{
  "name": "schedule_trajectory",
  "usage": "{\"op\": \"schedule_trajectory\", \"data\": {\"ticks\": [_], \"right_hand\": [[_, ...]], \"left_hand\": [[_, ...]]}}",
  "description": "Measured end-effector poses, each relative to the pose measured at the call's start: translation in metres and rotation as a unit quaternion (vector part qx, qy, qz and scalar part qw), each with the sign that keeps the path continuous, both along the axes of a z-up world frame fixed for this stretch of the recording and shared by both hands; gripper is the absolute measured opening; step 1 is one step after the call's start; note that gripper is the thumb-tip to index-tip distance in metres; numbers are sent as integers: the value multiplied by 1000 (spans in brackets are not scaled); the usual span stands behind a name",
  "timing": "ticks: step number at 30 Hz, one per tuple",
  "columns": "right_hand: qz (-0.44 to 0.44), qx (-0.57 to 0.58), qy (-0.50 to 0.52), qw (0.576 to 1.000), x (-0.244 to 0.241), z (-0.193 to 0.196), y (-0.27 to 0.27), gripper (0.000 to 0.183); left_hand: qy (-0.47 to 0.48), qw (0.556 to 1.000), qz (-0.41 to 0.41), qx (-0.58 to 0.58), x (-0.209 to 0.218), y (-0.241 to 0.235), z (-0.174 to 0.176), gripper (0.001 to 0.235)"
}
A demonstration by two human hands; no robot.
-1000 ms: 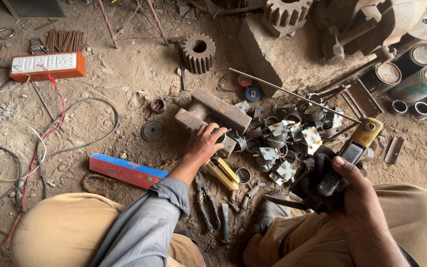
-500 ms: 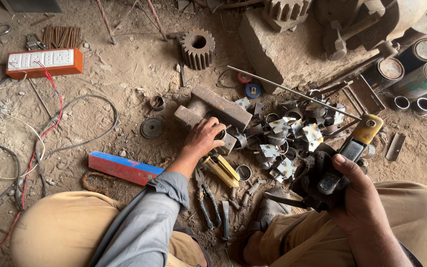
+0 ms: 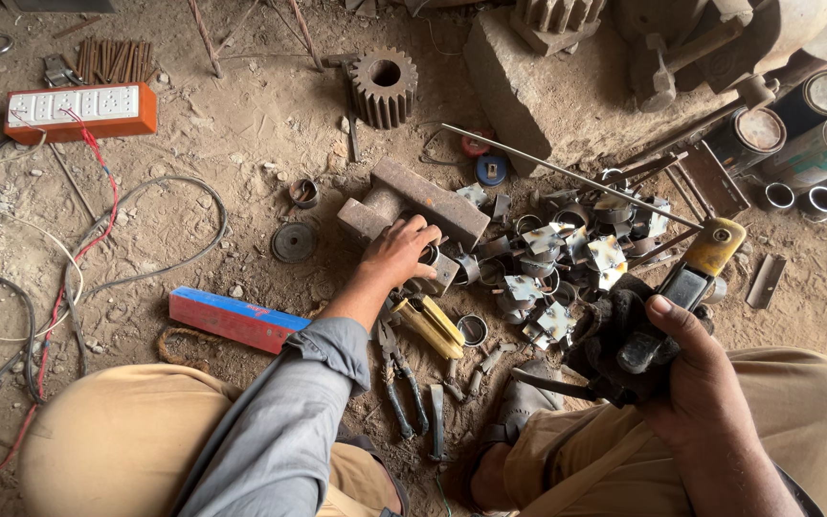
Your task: The person uses a welding electrode holder to join small metal components while seated on the floor, picking up and positioning metal pieces before applying the electrode to create welds.
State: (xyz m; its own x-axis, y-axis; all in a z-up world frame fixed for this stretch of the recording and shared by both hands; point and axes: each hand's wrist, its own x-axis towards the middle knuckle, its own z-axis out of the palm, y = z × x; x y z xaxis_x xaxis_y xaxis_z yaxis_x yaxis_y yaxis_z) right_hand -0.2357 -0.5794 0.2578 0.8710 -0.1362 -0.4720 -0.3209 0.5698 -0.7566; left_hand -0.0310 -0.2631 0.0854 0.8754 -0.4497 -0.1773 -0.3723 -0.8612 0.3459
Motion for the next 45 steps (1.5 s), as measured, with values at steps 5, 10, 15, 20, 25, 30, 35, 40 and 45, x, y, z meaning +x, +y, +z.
{"op": "schedule_trajectory", "data": {"ticks": [5, 10, 15, 20, 25, 30, 35, 40, 45], "right_hand": [[-9, -13, 8, 1000, 0, 2, 1, 48], [-6, -10, -1, 1000, 0, 1, 2, 47], [7, 6, -26, 1000, 0, 2, 2, 47], [26, -14, -63, 998, -1, 7, 4, 47], [13, -19, -51, 998, -5, 16, 11, 47], [25, -9, -55, 998, -6, 22, 18, 48], [37, 6, -64, 997, -6, 18, 18, 49], [28, -6, -56, 998, -6, 11, 12, 49], [21, -16, -41, 999, -2, 7, 8, 49]], "left_hand": [[-21, 999, 19, -40, -2, 5, -4, 59], [-29, 997, 38, -68, -5, 7, -9, 62], [-59, 993, 50, -89, -15, 16, -6, 63], [-162, 939, 139, -268, -19, 51, -24, 40], [-142, 928, 269, -217, -49, 106, -43, 28], [98, 924, 365, -58, -97, 134, -55, 23], [141, 930, 337, 41, -111, 120, -59, 25], [60, 959, 255, 106, -115, 102, -82, 35], [62, 959, 241, 134, -115, 89, -92, 46]]}}
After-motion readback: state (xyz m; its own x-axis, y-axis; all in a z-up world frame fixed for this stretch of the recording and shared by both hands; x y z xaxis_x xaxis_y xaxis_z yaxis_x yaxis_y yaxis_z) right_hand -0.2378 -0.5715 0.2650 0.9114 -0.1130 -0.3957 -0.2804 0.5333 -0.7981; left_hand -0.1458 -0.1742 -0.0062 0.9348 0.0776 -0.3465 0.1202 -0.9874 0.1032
